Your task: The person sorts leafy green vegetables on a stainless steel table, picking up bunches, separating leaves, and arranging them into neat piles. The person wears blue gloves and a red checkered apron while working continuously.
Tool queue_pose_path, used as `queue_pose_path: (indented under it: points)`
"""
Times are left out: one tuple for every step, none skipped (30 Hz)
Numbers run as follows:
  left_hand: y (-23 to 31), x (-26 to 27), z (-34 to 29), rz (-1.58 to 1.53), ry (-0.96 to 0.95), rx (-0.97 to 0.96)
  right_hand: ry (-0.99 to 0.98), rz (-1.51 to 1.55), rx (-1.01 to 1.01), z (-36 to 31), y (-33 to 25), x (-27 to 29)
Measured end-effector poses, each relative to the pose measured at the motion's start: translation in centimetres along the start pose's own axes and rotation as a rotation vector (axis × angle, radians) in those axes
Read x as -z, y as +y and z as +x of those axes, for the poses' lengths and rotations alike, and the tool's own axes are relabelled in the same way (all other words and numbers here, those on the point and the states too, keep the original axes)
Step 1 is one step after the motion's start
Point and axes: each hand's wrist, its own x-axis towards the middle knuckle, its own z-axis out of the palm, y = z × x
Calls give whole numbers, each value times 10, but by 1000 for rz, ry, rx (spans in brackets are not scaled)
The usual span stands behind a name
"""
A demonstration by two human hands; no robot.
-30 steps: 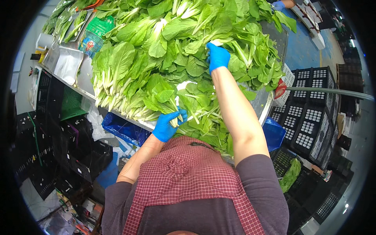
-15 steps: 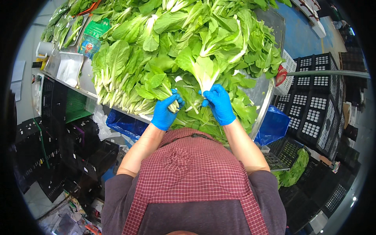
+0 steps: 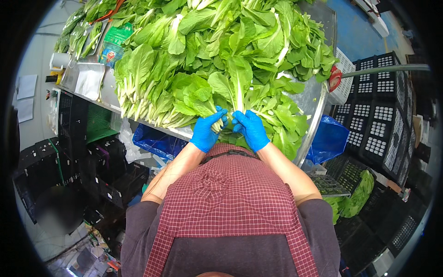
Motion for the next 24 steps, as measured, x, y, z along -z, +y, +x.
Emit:
queue_pose_path:
  points:
    - [-2, 1, 0, 4, 10, 0, 10, -27, 12, -1, 1, -1]
    - [-3, 2, -1, 8, 20, 1, 20, -54, 23, -2, 2, -2]
    - [-5, 0, -2, -2, 32, -5, 21, -85, 50, -4, 3, -4]
    - [-6, -2, -3, -13, 45, -12, 22, -116, 77, -7, 2, -6]
    - [-6, -3, -4, -24, 57, -18, 22, -146, 104, -9, 2, -8]
    - [-9, 2, -2, 6, 7, -44, 45, -196, 129, -11, 0, -12]
    - [-14, 11, 2, 36, -42, -68, 69, -245, 153, -13, -2, -17]
    - [-18, 18, 4, 67, -91, -92, 93, -294, 178, -14, -2, -20]
    - [-17, 12, 1, 104, -34, -102, 115, -414, 253, -13, 1, -18]
    - [-15, 0, -5, 141, 21, -112, 136, -534, 330, -11, 7, -14]
    - [-14, -7, -8, 177, 76, -123, 158, -654, 407, -10, 10, -11]
    - [-15, -6, -7, 201, 89, -133, 144, -723, 466, -13, 8, -14]
    - [-16, -5, -6, 225, 102, -144, 129, -792, 525, -18, 3, -19]
    - [-16, -3, -5, 248, 115, -154, 115, -860, 585, -21, -1, -23]
    - [-16, -2, -4, 256, 121, -152, 109, -871, 593, -22, -2, -24]
    - [-16, -1, -3, 263, 128, -151, 103, -881, 602, -23, -3, -25]
    - [-16, 0, -2, 271, 135, -149, 97, -892, 610, -23, -3, -25]
    - [-16, 0, -2, 278, 140, -160, 93, -901, 636, -22, -2, -24]
    - [-17, 0, -1, 285, 146, -171, 89, -911, 662, -21, 0, -21]
    - [-17, 0, -1, 292, 151, -182, 84, -920, 688, -20, 1, -19]
    - [-16, -1, -1, 268, 170, -183, 88, -825, 606, -20, 4, -18]
    - [-15, -3, -1, 245, 190, -185, 91, -730, 524, -21, 6, -18]
    - [-14, -4, -1, 222, 209, -186, 93, -634, 442, -21, 7, -18]
    - [-14, -3, 0, 209, 189, -195, 97, -570, 399, -21, 6, -19]
